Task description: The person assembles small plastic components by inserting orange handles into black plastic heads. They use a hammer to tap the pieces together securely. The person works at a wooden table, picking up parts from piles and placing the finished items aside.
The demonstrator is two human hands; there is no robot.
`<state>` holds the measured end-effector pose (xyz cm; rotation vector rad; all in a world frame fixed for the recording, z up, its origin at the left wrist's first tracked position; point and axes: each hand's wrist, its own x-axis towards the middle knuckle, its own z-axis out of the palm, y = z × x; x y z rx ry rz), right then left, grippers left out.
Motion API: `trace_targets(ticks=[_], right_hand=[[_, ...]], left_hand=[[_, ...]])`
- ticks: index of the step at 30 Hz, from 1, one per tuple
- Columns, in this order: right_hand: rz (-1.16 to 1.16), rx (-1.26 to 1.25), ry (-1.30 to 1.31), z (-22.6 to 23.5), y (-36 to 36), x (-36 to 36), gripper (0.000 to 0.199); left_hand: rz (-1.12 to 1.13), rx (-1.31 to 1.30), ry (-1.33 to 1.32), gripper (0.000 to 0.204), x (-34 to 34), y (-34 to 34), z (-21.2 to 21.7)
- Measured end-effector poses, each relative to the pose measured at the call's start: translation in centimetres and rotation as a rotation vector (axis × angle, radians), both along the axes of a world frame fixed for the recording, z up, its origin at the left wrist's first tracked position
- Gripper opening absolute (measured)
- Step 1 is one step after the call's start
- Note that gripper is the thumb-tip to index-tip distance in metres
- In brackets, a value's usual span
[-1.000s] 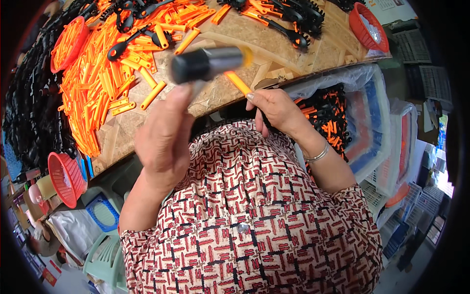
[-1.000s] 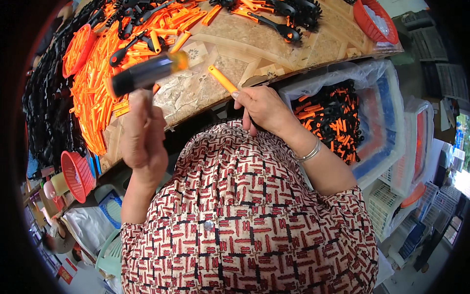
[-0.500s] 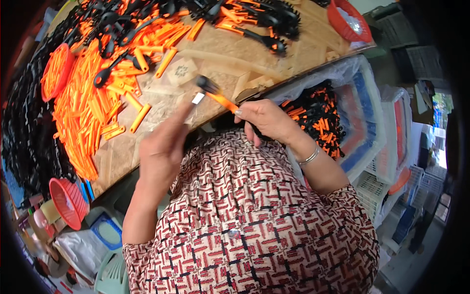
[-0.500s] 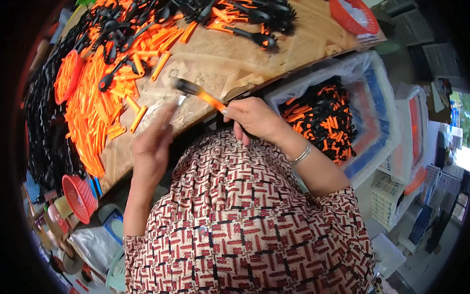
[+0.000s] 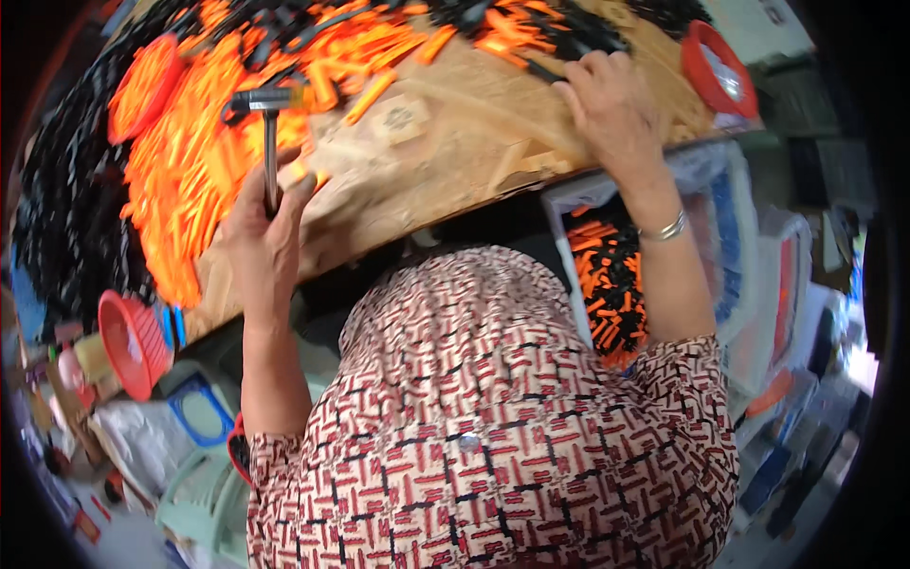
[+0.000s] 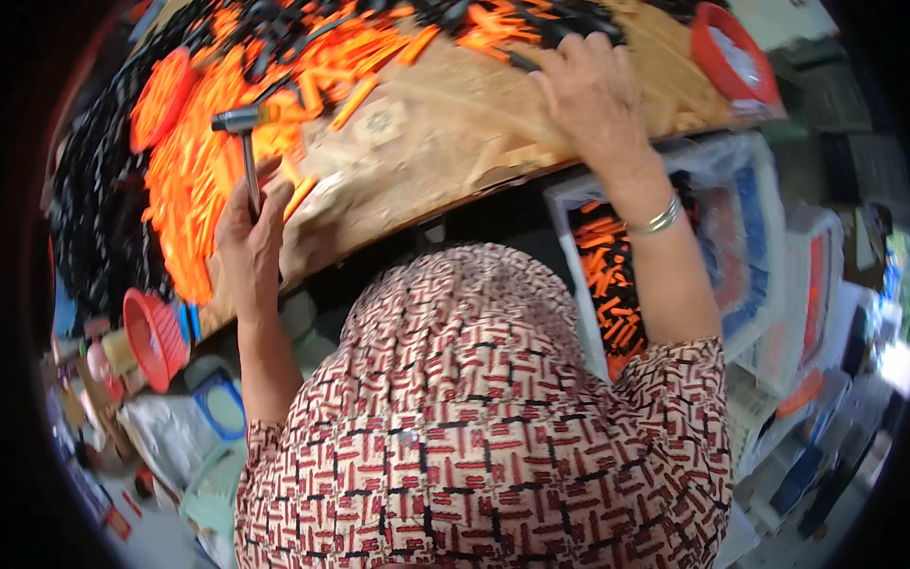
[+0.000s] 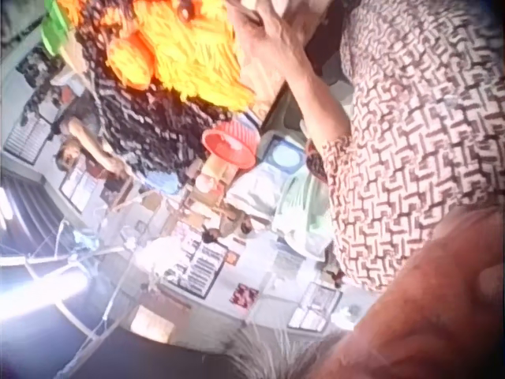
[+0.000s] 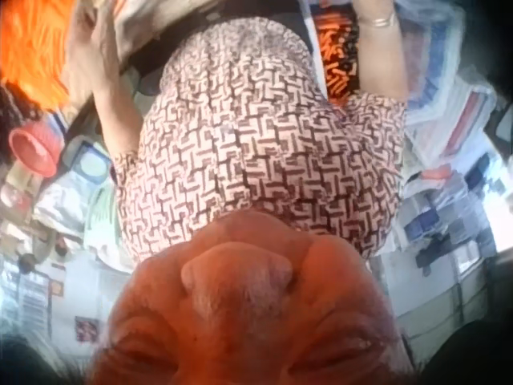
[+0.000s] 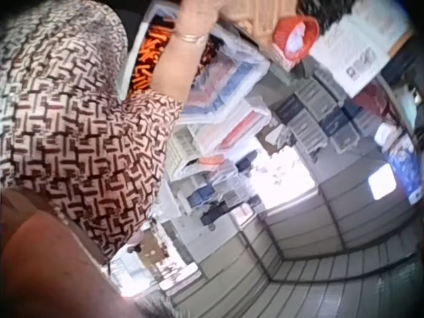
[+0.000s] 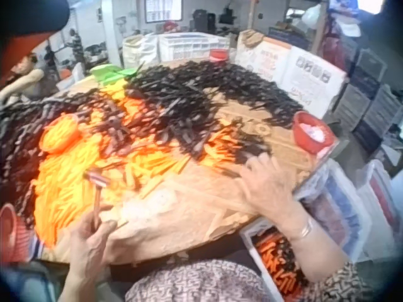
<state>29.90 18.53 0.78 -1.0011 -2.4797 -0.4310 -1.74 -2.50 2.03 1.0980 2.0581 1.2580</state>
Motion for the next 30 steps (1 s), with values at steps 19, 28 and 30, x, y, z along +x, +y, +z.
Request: trace_targets(ticks=[19,28,30], right_hand=[[-0.056,-1.594,0.815,-2.8,-11.4,-1.6,0.014],[-0.164,-1.717,0.706,-5.2,-12.4,-2.3,0.022],[-0.142,-1.719,0.726,-5.0,-12.2,-2.4,0.022]], left_hand=[[-0.282,-0.023,0.737,0.014,-0.4,-0.4,-2.1],[-0.909,-0.115,0.265,0.023,4.6,4.9,0.4],[-0.954,-0.088,0.324,0.022,4.9,6.3,-0.6]])
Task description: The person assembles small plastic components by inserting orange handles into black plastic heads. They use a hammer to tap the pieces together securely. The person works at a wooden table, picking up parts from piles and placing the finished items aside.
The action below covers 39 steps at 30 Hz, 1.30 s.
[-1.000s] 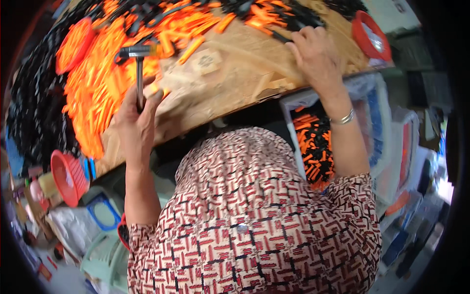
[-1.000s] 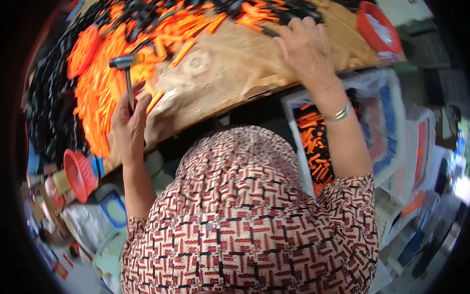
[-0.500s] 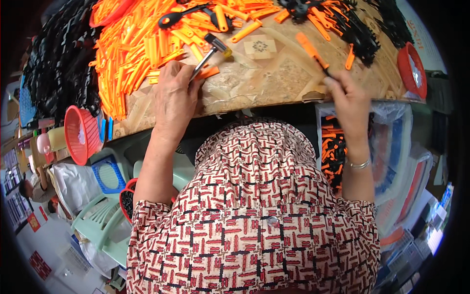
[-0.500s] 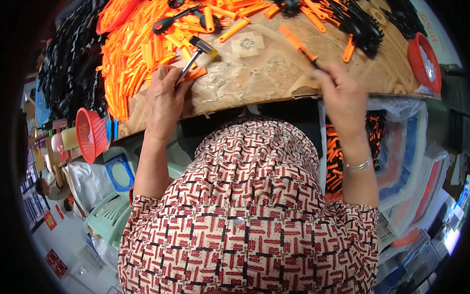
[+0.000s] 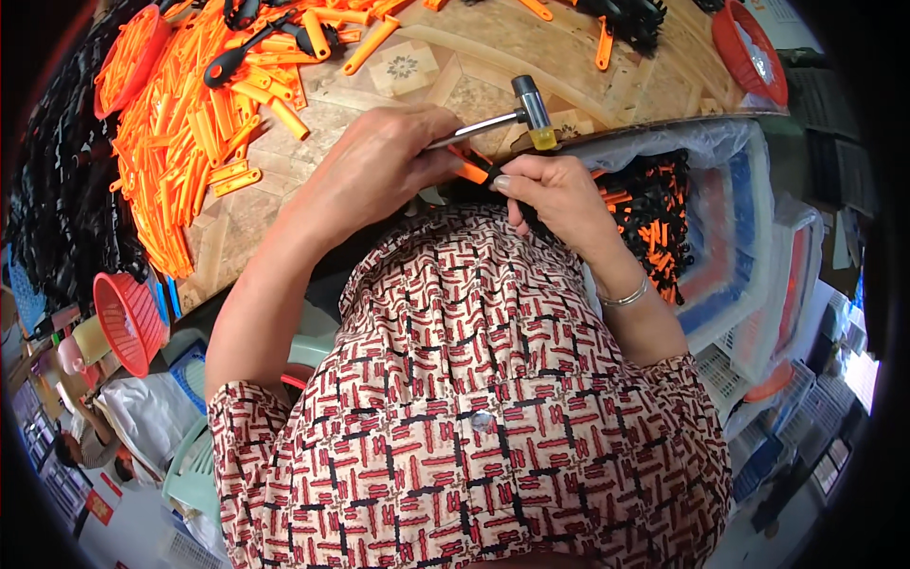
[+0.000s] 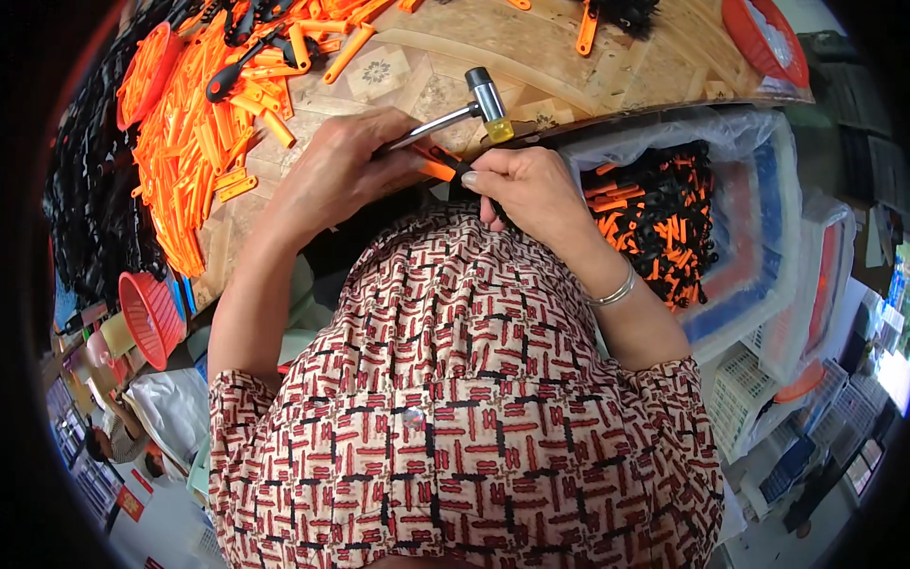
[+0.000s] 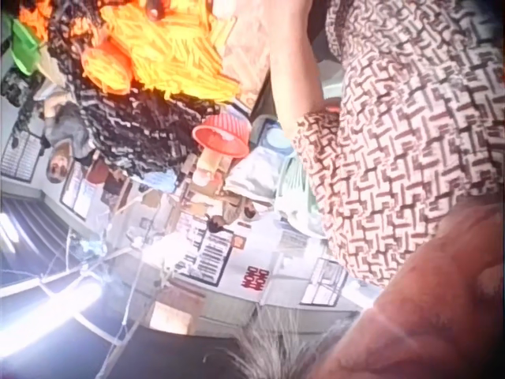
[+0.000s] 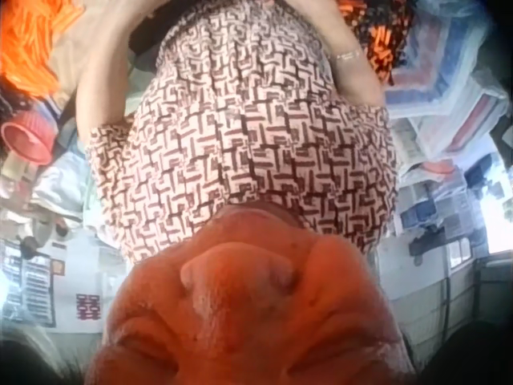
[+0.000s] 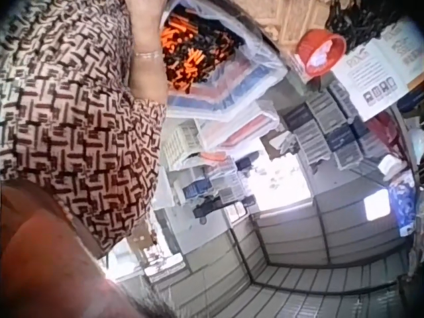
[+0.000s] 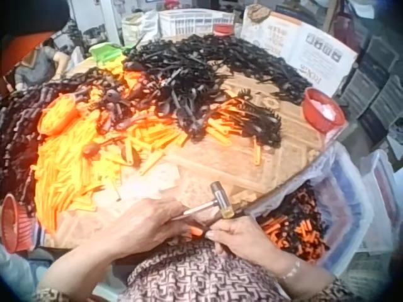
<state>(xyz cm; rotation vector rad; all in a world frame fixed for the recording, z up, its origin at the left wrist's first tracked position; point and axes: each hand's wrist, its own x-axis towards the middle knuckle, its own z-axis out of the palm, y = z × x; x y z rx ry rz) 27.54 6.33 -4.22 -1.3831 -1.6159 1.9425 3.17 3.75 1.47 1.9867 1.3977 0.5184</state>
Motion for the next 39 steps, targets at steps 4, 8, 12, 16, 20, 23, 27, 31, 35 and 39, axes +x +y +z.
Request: trace_targets(ticks=[4,8,12,16,20,23,27,31,35,39], right_hand=[[0.001,-0.007,0.053,-0.1,0.1,0.1,0.02],[0.0,-0.019,0.065,0.0,0.0,0.2,0.021],[0.067,-0.039,0.039,0.1,0.3,0.2,0.018],[0.075,-0.024,0.006,0.5,0.4,-0.1,0.019],[0.065,-0.008,-0.009,0.6,0.3,-0.4,0.027],[0.037,0.009,-0.048,0.6,0.3,-0.9,0.034],[0.023,0.119,-0.089,0.9,-0.5,-1.4,0.041],[0.011,0.108,-0.099,1.0,-0.7,-1.7,0.041],[-0.028,-0.003,0.001,0.3,-0.8,-1.6,0.037],[-0.005,-0.012,-0.001,0.9,-0.9,-1.7,0.032]], left_hand=[[0.036,-0.071,-0.056,0.019,0.4,0.8,-0.2],[0.09,-0.052,-0.008,0.016,0.8,1.0,0.1],[0.06,0.018,0.031,0.016,1.1,1.1,-0.2],[-0.014,0.05,0.069,0.018,1.0,1.4,-0.4],[-0.014,0.129,0.079,0.018,1.0,1.3,-1.2],[0.035,0.174,0.23,0.014,1.7,0.7,-0.3],[0.2,0.29,0.231,0.015,2.2,-0.9,-0.5],[0.431,0.324,-0.088,0.026,0.1,-2.4,0.2],[0.559,0.313,-0.084,0.039,-0.2,-6.7,3.3],[0.367,0.511,0.213,0.051,-0.1,-8.4,0.4]])
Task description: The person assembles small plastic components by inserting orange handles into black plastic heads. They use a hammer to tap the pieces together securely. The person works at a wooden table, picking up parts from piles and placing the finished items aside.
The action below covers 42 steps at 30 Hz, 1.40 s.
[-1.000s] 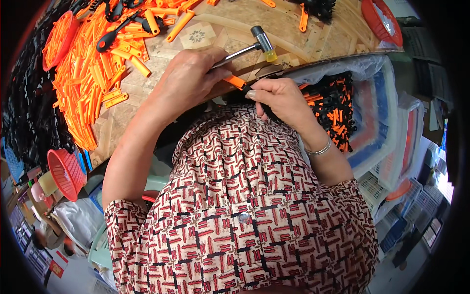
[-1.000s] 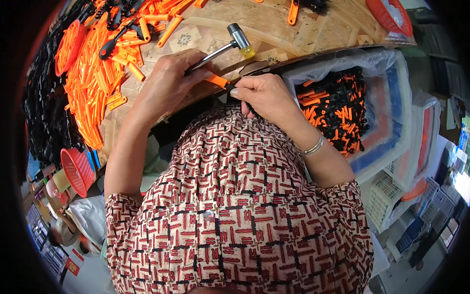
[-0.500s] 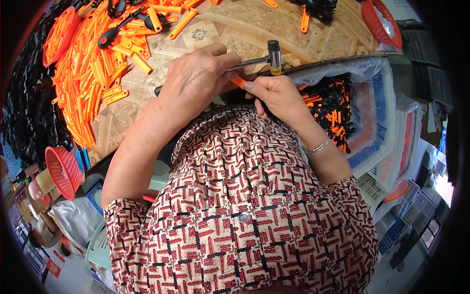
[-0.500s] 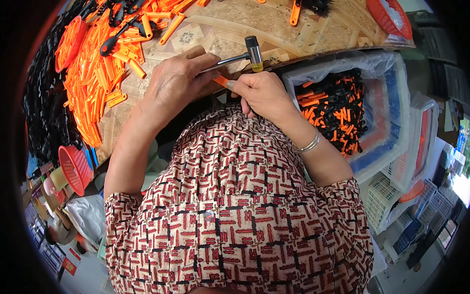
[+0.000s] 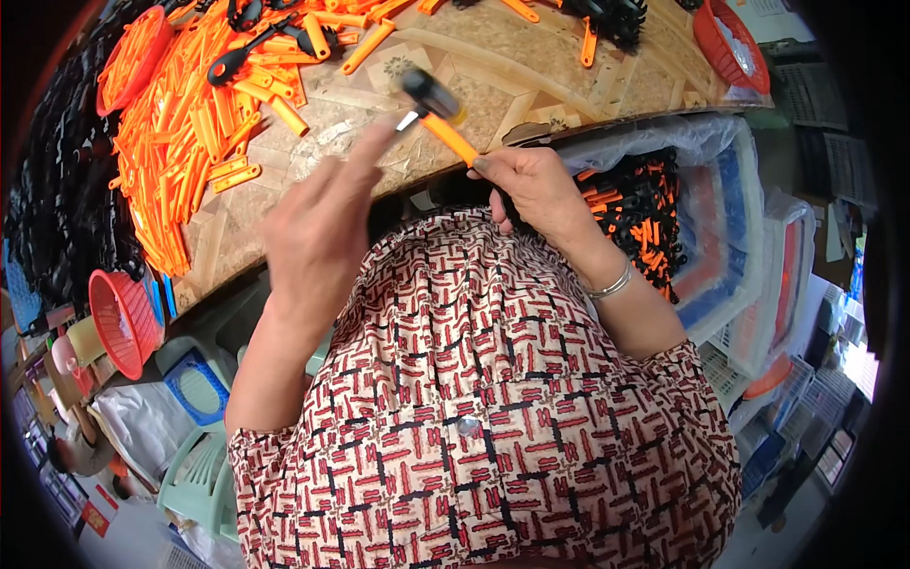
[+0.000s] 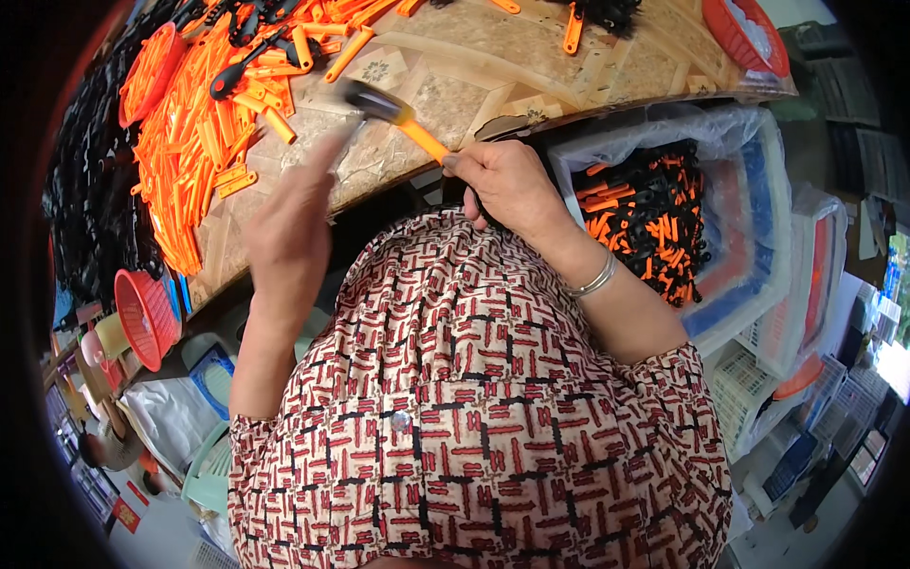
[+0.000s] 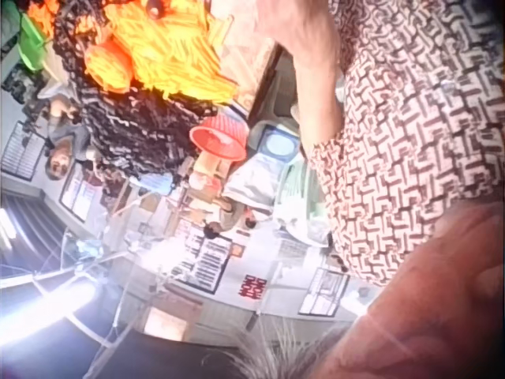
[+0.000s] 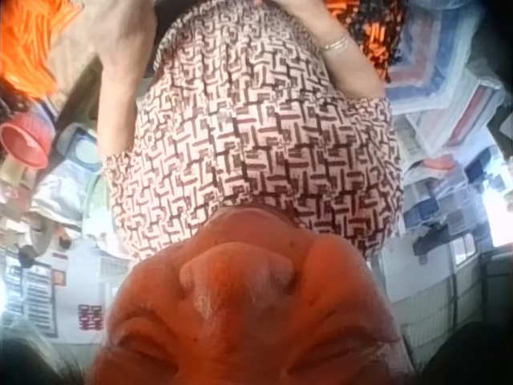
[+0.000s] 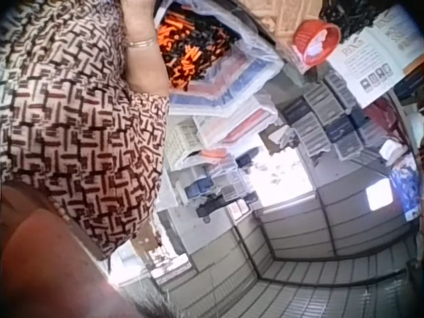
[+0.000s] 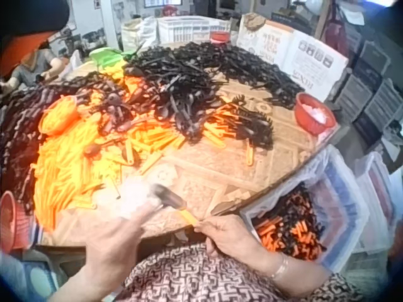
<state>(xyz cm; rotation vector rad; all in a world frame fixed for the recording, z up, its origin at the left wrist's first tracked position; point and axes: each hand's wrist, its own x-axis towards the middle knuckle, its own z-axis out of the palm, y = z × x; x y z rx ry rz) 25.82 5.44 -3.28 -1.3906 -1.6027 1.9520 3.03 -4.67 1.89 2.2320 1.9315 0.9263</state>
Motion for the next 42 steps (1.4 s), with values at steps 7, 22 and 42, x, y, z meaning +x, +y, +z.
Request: trace_targets(ticks=[7,22,42], right_hand=[[0.038,-0.004,0.031,-0.2,0.2,0.1,0.028],[0.359,0.918,-0.893,6.7,7.2,15.6,0.026],[0.204,1.366,-0.222,0.7,19.9,-5.9,0.023]], left_hand=[[0.023,0.22,-0.071,0.047,1.1,-0.1,0.7],[0.333,-0.321,-1.069,0.041,-3.5,1.1,-2.0],[0.307,-0.405,-1.057,0.043,-2.1,2.2,-2.8]])
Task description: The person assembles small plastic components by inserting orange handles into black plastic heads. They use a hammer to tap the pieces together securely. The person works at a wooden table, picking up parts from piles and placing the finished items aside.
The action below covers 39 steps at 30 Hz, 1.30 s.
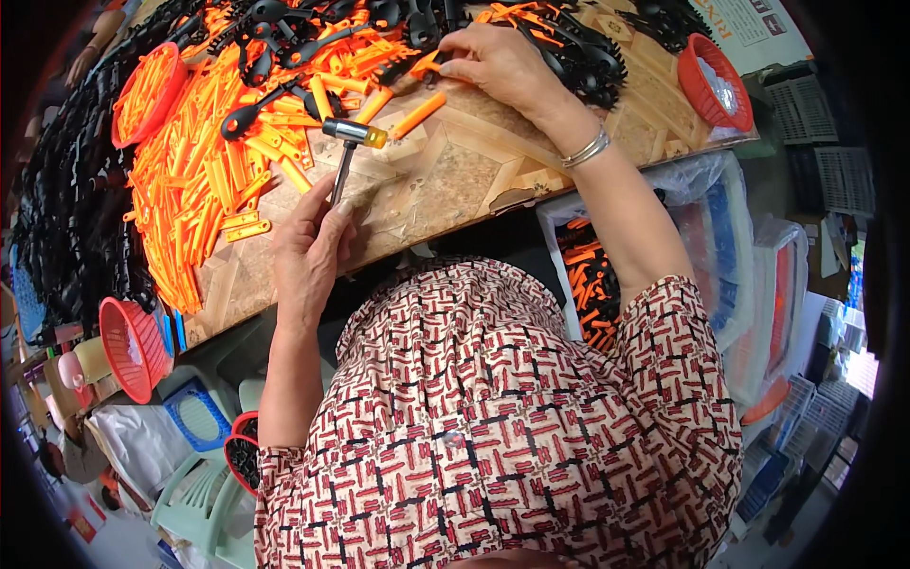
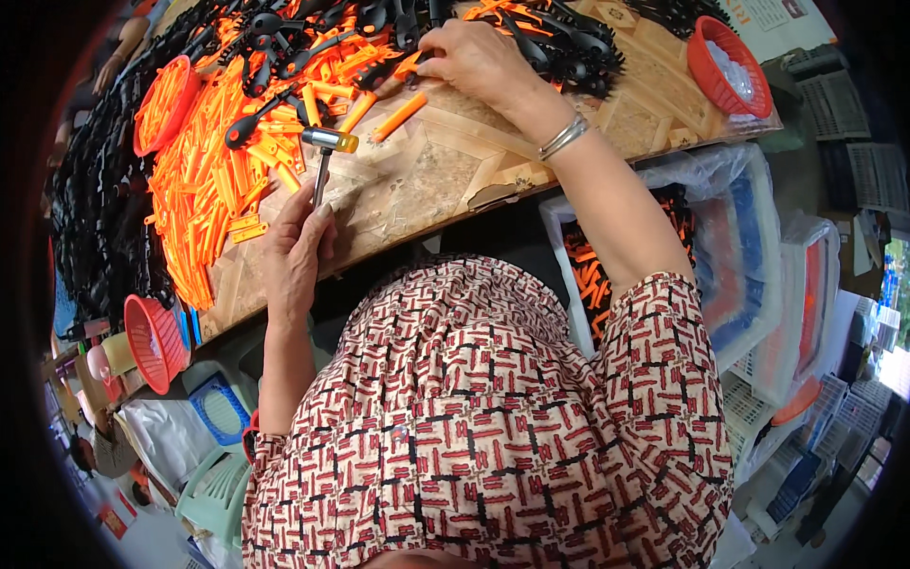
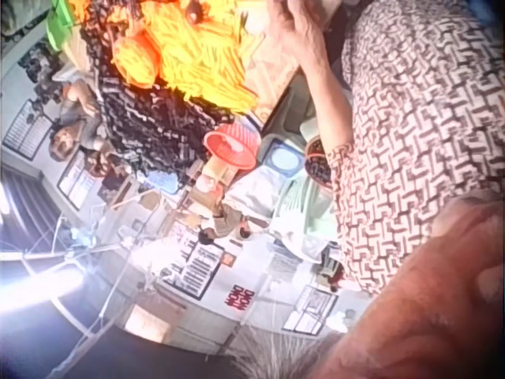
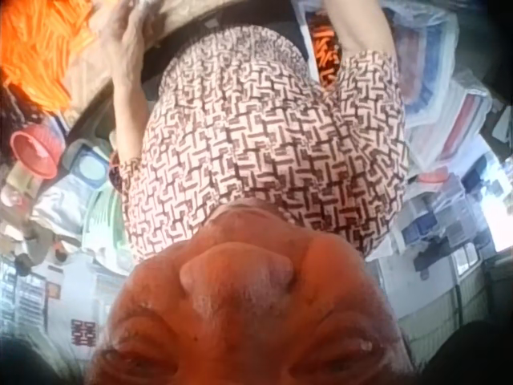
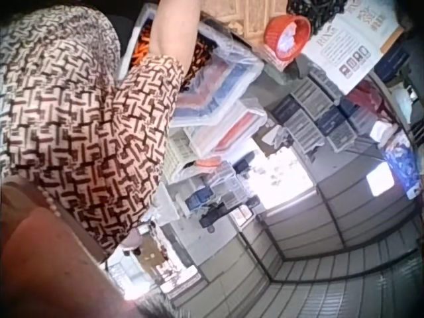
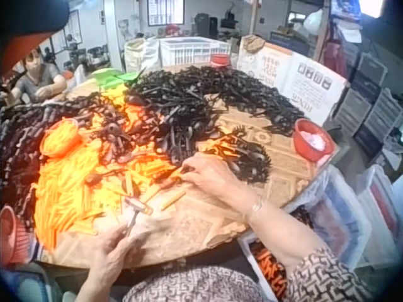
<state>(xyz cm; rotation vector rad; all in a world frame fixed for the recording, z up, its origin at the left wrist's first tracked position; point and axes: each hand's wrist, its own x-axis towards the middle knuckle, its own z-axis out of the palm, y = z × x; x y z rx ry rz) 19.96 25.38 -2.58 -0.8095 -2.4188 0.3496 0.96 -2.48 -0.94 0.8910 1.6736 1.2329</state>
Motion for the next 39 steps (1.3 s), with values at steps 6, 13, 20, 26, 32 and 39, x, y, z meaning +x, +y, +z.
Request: trace_targets(ticks=[6,13,20,26,32,39], right_hand=[[-0.364,0.584,-0.342,1.9,1.2,5.6,0.022],[-0.273,0.461,-0.373,0.8,1.4,8.1,0.032],[-0.29,0.301,0.053,3.2,-1.3,7.3,0.025],[-0.061,-0.231,0.032,3.3,-9.4,7.1,0.018],[-0.103,-1.22,0.246,1.3,-17.0,8.6,0.017],[-0.19,-1.234,0.376,-0.9,-18.7,8.7,0.023]], left_hand=[[-0.013,0.005,0.018,0.041,0.1,0.3,-0.1],[0.083,-0.005,0.178,0.031,-1.9,2.2,1.7],[-0.138,0.331,0.752,0.023,-3.9,7.7,0.0],[-0.22,0.022,1.161,0.026,-1.4,10.3,0.9],[-0.22,-0.028,1.211,0.025,-2.1,9.3,0.8],[-0.007,0.111,1.217,0.029,-3.5,7.8,-1.4]])
